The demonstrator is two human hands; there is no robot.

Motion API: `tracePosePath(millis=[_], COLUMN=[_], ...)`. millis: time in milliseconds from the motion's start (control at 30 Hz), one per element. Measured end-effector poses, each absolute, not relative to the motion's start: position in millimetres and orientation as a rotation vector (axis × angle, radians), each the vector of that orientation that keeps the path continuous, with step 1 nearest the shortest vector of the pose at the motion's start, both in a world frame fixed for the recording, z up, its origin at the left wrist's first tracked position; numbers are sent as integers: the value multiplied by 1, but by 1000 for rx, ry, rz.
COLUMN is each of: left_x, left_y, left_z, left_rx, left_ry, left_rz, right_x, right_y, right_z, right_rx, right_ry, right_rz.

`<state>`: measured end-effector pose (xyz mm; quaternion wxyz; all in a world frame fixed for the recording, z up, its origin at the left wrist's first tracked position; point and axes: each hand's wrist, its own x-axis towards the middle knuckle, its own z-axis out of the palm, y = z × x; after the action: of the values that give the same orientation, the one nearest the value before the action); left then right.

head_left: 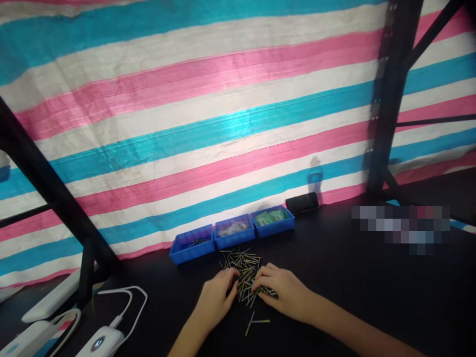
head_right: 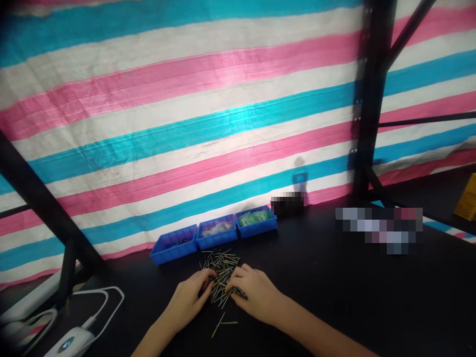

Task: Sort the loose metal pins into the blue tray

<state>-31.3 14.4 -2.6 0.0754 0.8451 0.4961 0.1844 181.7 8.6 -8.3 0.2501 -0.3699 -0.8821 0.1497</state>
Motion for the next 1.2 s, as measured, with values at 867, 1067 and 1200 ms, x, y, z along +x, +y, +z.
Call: tracePosePath(millis=[867, 1067, 1200], left_x=[-13, -15, -14], left_y=[0, 5, 5], left_z=[0, -8, -6], left_rx=[2642, 2644, 2567], left_ry=[1199, 1263, 1400], left_rz=[503, 649, 831], right_x=[184, 184, 183], right_y=[17, 15, 12], right_z=[-16, -11, -7], right_rx=[-1096, -1074, -1079], right_ry=[-2123, -2067, -1989], right_rz=[333, 343, 411])
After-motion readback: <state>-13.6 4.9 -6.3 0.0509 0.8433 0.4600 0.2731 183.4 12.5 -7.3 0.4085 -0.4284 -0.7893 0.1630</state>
